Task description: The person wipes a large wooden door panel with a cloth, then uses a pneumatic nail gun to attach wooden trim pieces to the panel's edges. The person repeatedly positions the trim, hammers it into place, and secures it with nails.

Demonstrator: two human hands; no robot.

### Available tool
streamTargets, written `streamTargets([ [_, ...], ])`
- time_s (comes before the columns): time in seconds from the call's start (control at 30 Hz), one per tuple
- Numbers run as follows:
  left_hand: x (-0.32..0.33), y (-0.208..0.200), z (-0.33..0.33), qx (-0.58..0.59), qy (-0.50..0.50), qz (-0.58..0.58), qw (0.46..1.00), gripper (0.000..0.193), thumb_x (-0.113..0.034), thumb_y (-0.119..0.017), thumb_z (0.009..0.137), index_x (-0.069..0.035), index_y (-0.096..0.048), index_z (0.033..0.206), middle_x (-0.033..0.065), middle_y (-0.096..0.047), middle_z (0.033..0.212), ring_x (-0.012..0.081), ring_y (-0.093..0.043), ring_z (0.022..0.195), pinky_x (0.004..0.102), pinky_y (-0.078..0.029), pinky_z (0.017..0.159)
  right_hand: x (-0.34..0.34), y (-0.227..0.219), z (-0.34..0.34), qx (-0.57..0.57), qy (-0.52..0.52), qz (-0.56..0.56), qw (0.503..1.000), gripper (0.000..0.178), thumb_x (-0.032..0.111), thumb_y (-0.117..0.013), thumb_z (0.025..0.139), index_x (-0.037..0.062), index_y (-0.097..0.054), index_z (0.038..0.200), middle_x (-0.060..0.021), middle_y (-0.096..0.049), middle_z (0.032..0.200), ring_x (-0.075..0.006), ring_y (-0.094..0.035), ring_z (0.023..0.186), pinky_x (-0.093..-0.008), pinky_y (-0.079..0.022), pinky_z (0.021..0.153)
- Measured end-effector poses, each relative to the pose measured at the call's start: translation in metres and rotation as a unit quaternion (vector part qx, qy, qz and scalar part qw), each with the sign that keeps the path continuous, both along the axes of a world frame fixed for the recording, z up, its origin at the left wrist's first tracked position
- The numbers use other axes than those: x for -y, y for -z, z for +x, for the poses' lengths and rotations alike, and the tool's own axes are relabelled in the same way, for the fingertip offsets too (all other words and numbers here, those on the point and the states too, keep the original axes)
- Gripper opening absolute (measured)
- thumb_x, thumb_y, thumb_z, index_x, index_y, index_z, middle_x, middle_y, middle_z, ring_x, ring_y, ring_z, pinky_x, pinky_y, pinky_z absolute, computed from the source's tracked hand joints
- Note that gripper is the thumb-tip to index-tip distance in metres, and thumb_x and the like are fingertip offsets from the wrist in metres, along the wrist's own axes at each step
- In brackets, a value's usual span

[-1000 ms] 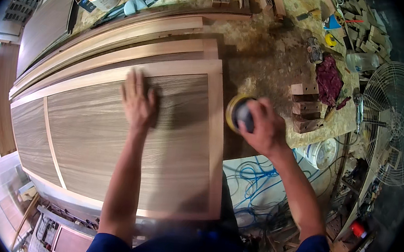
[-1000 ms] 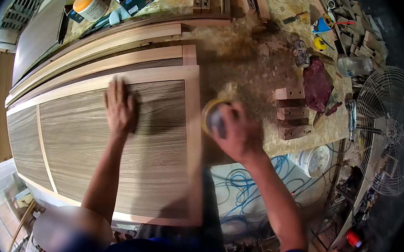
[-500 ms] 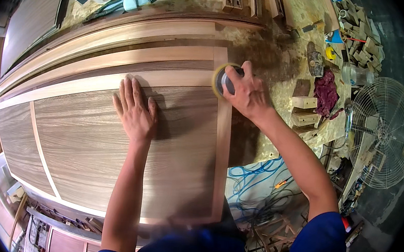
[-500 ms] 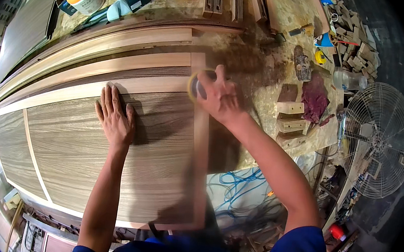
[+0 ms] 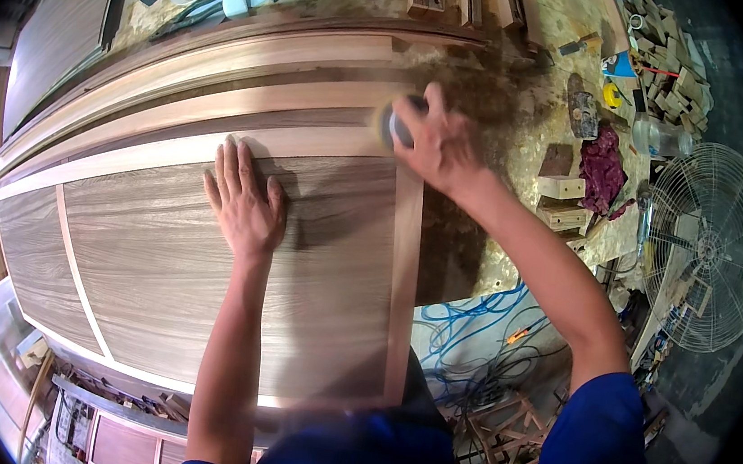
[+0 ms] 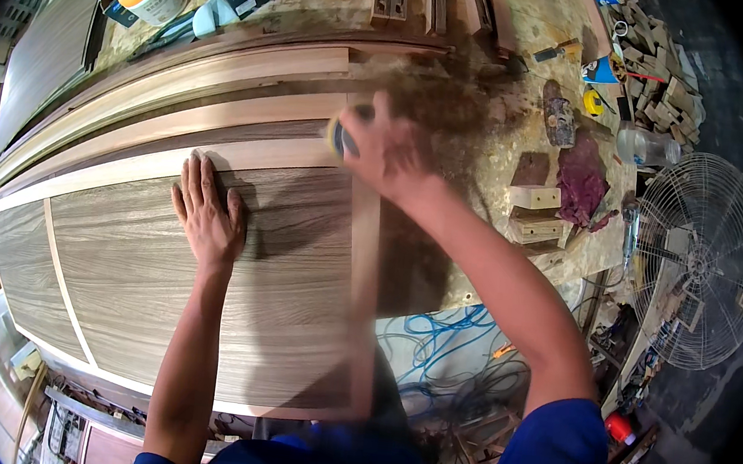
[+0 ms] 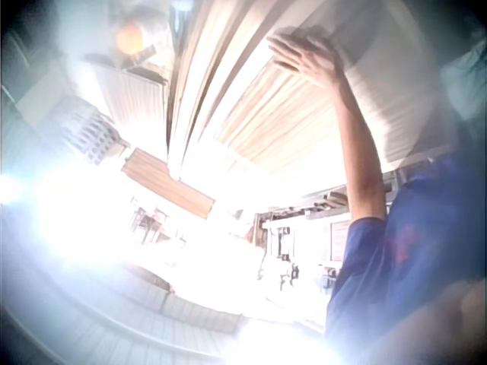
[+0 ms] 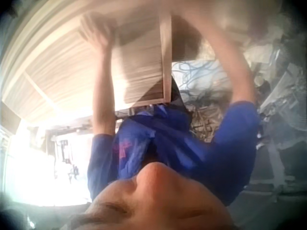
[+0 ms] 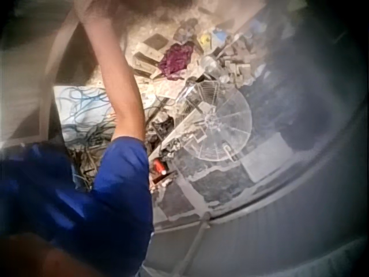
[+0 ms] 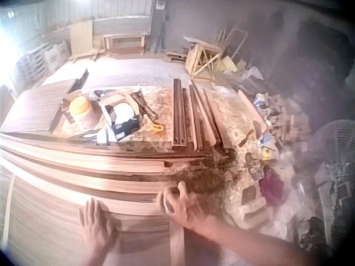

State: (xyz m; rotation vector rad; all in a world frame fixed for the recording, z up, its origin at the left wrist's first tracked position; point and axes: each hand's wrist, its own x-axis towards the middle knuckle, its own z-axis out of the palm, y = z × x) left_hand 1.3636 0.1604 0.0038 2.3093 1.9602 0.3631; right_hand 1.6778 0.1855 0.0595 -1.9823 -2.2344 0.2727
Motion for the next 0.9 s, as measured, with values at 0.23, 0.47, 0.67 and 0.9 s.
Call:
streamTargets([
  [0.23, -0.002, -0.001, 0.005, 0.001, 0.004, 0.007, 1.000, 0.068, -0.041, -0.046, 0.108, -0.009, -0.033, 0.166, 0.0133, -0.031, 0.173, 0.0311, -0.024, 0.162, 0.0524, -0.010, 0.133, -0.013, 0.009, 0.019, 0.002, -0.002, 0.053, 0.999, 0.044, 0.035, -0.080, 0.085, 0.0231, -0.062, 0.123, -0.0228, -0.054, 0.127, -0.0441, -0.075, 0.084, -0.0523, -0.065, 0.072],
  [0.47, 0.001, 0.001, -0.001, -0.009, -0.007, -0.004, 1.000, 0.069, -0.041, -0.046, 0.106, -0.006, -0.035, 0.165, 0.0132, -0.031, 0.174, 0.0301, -0.022, 0.163, 0.0537, -0.009, 0.133, 0.104, -0.009, 0.000, 0.036, -0.069, -0.029, 0.997, 0.053, 0.040, -0.081, 0.085, 0.0187, -0.059, 0.128, -0.0283, -0.051, 0.131, -0.0447, -0.074, 0.075, -0.0497, -0.066, 0.065],
  [0.67, 0.001, 0.002, 0.001, -0.004, 0.000, 0.002, 1.000, 0.070, -0.041, -0.047, 0.106, -0.006, -0.035, 0.165, 0.0135, -0.031, 0.173, 0.0300, -0.022, 0.163, 0.0536, -0.009, 0.133, 0.089, -0.016, -0.001, -0.015, -0.025, -0.052, 0.998, 0.052, 0.026, -0.083, 0.083, 0.0162, -0.058, 0.128, -0.0274, -0.052, 0.125, -0.0475, -0.072, 0.081, -0.0512, -0.065, 0.069],
  [0.9, 0.001, 0.004, -0.001, -0.012, -0.002, 0.002, 1.000, 0.069, -0.043, -0.044, 0.107, -0.007, -0.034, 0.165, 0.0133, -0.031, 0.173, 0.0301, -0.022, 0.163, 0.0530, -0.008, 0.133, 0.105, -0.012, -0.007, -0.014, -0.001, -0.105, 0.994, 0.053, 0.032, -0.081, 0.084, 0.0172, -0.059, 0.130, -0.0321, -0.046, 0.137, -0.0511, -0.073, 0.086, -0.0553, -0.064, 0.075],
])
